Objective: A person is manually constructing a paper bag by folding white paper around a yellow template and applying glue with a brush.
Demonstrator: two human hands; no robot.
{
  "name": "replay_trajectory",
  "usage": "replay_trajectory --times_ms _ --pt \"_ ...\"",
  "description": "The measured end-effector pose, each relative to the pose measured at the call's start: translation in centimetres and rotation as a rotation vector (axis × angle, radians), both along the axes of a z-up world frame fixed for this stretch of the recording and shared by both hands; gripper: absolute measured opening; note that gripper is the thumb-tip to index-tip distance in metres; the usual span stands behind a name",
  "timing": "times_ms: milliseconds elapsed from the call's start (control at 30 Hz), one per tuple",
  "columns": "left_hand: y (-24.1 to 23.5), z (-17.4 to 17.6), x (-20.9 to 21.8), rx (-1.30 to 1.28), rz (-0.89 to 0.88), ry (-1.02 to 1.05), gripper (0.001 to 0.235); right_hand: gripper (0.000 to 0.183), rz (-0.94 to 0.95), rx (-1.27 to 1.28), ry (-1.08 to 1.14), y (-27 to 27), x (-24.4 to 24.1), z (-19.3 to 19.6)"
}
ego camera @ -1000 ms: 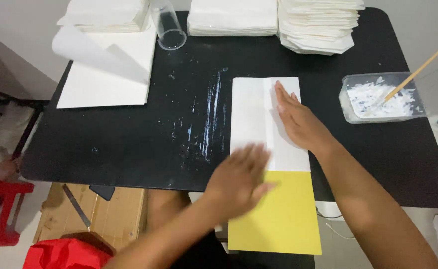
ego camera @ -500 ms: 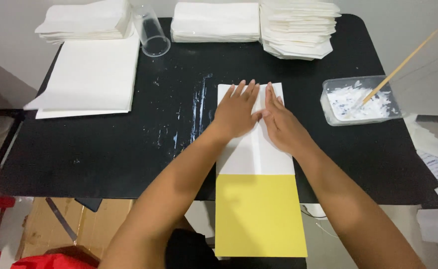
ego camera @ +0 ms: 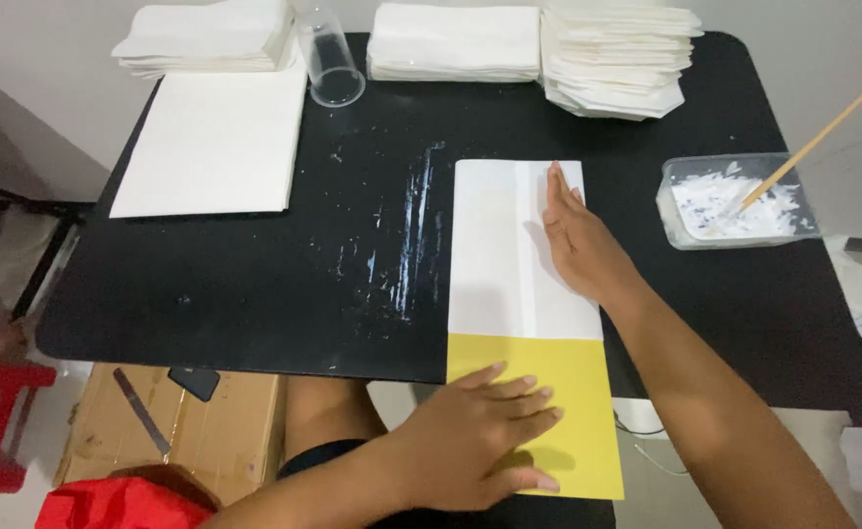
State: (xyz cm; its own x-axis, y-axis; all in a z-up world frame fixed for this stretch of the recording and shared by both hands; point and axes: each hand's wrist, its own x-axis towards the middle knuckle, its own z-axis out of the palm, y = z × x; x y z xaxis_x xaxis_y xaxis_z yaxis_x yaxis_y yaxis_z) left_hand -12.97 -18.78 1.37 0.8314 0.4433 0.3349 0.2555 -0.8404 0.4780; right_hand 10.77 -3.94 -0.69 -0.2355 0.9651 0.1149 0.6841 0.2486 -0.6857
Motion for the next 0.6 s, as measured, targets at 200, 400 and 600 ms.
replay_trajectory --times_ms 200,400,600 --pt "8.7 2.7 -0.3 -0.102 0.421 0.2 0.054 0.03 -0.284 0.408 0.048 1.0 1.9 -1.4" --pt "20.3 -2.1 0.8 -0.178 0.77 0.134 0.065 0.029 -0.513 0.25 -0.268 0.1 1.3 0.4" --pt "21.7 -0.3 2.3 -0.353 0.849 0.144 0.083 0.06 -0.524 -0.105 -0.076 0.3 0.1 2.8"
